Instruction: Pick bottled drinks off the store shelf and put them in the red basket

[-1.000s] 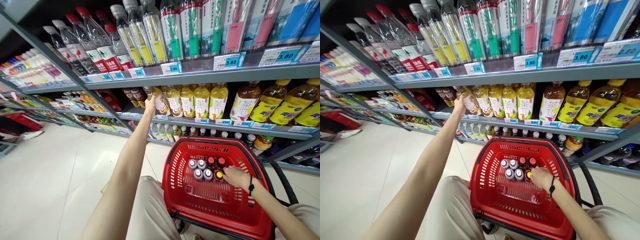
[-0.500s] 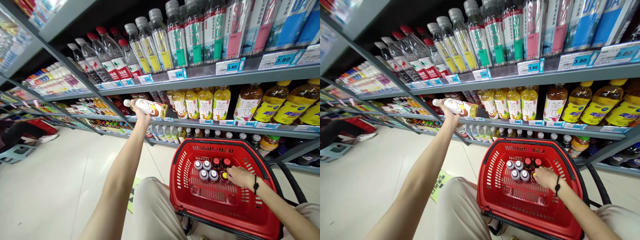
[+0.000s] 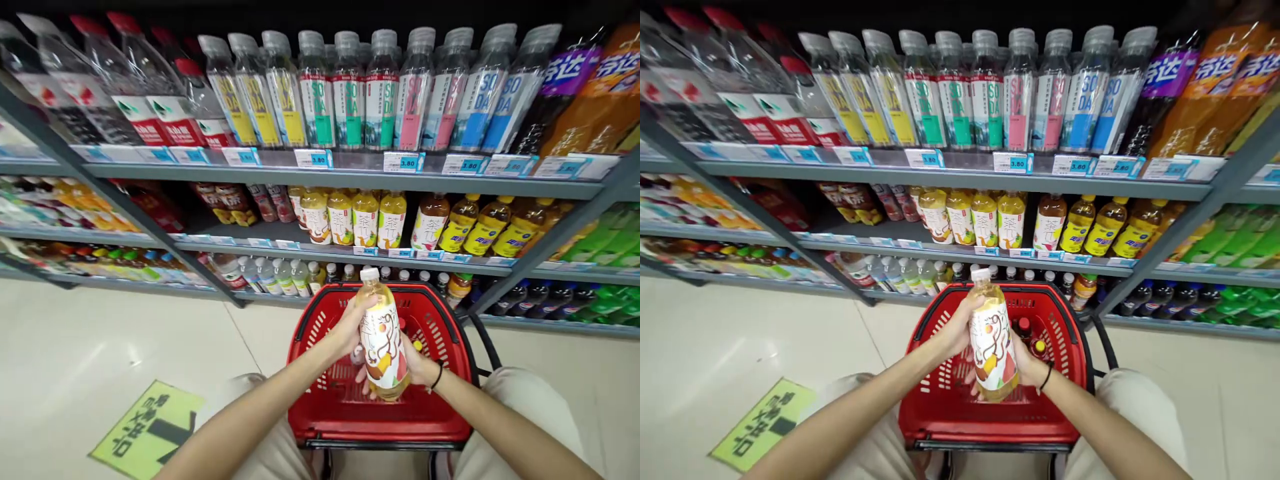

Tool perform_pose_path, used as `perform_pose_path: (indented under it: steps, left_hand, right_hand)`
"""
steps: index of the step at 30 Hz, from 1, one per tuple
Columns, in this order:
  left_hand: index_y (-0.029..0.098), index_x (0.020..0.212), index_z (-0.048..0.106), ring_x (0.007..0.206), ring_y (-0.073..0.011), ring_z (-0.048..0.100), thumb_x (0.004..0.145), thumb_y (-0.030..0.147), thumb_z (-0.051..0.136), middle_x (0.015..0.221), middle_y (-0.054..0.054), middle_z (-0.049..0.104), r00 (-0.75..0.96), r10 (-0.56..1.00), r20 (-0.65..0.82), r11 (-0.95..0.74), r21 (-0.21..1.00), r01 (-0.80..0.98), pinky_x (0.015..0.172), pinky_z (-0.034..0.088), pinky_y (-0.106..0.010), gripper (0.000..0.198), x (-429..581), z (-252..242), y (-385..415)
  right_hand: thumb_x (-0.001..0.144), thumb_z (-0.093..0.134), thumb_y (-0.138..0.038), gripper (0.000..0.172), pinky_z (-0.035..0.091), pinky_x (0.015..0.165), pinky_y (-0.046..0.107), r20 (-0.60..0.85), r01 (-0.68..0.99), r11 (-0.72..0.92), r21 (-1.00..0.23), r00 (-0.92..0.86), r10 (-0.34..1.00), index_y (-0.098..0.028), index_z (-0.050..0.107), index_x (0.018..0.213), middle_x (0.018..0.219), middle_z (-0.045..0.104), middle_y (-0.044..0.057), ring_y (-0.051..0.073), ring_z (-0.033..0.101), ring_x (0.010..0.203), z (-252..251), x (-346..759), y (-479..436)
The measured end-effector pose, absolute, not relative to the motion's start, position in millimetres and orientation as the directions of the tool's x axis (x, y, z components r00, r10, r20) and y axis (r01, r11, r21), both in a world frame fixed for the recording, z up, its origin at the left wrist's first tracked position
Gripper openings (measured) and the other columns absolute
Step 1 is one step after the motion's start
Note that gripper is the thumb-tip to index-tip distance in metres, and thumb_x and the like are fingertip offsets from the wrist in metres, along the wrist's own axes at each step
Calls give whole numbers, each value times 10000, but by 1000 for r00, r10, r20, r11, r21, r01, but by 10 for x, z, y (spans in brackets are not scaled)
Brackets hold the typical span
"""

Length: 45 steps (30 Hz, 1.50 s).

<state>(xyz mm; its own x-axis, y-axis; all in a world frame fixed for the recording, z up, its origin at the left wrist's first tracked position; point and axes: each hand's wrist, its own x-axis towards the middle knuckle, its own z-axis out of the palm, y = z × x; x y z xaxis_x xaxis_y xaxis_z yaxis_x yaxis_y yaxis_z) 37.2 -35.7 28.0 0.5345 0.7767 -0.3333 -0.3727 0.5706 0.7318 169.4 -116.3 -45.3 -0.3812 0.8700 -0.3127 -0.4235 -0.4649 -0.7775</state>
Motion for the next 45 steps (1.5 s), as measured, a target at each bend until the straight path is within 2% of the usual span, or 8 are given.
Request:
perform_pose_path:
  steps: [6, 13, 19, 27, 31, 37, 41, 45]
  left_hand:
    - [120, 1098, 705, 823, -233, 735, 654, 462, 936, 959, -112, 778, 535, 785, -313, 539, 771, -339, 790, 552, -335, 607, 310, 56, -277]
    - [169, 1185, 722, 842, -203, 712, 725, 469, 879, 1022, -74, 780, 513, 806, -296, 556, 677, -483, 807, 543, -317, 571, 70, 194, -89]
    - [140, 1123, 717, 857, -232, 718, 634, 440, 896, 1007, -111, 787, 627, 722, -293, 652, 592, -474, 852, 531, -353, 600, 39, 123, -8]
    - [128, 1154, 707, 930, -301, 744, 685, 438, 798, 1095, -166, 772, 730, 677, -94, 565, 702, -433, 859, 543, -406, 570, 61, 48, -99]
    - [124, 1132, 723, 955, -335, 744, 682, 502, 804, 1036, -184, 771, 809, 588, 15, 499, 780, -377, 828, 555, -405, 594, 29, 107, -205]
    - [148, 1126, 735, 993, -337, 735, 721, 571, 811, 1011, -165, 768, 826, 564, 7, 454, 832, -318, 884, 560, -425, 590, -16, 211, -309]
    - [150, 1108, 736, 1026, -307, 726, 759, 563, 808, 1114, -161, 754, 788, 616, 2, 426, 840, -336, 919, 556, -401, 545, -32, 214, -316]
    - [159, 1224, 687, 1096, -308, 708, 745, 439, 843, 1186, -147, 732, 794, 606, 46, 306, 908, -286, 955, 564, -419, 576, -77, 284, -312]
  right_hand:
    - [837, 445, -863, 803, 578, 926, 551, -467, -493, -629, -601, -423, 777, -179, 700, 1170, 1071, 796, 155, 352, 747, 1054, -374, 1704, -1235]
    - [698, 881, -625, 726, 545, 1026, 498, -423, -383, -503, -775, -277, 863, -201, 670, 1249, 1176, 784, 113, 318, 748, 1067, -327, 1708, -1318]
    - [720, 912, -531, 716, 524, 1060, 494, -373, -195, -418, -887, -229, 899, -201, 627, 1288, 1289, 738, 124, 311, 700, 1153, -362, 1651, -1403]
    - [780, 890, -337, 752, 518, 1075, 449, -242, -121, -278, -953, -249, 938, -240, 491, 1409, 1389, 664, 115, 275, 662, 1205, -409, 1637, -1467]
    - [719, 914, -266, 672, 547, 1023, 445, -247, -22, -261, -965, -256, 935, -224, 559, 1288, 1224, 718, 87, 266, 685, 1121, -464, 1609, -1509]
    - [727, 901, -302, 497, 543, 1014, 448, -264, 12, -271, -962, -276, 924, -209, 621, 1127, 1121, 735, 81, 253, 680, 1061, -525, 1603, -1553]
    - [736, 910, -407, 617, 563, 961, 445, -306, -65, -342, -938, -312, 899, -210, 607, 1236, 1171, 737, 105, 254, 695, 1001, -532, 1700, -1527]
    - [712, 870, -662, 832, 442, 1147, 529, -300, -161, -380, -911, -376, 877, -218, 604, 1363, 1325, 697, 153, 327, 638, 1247, -598, 1835, -1519]
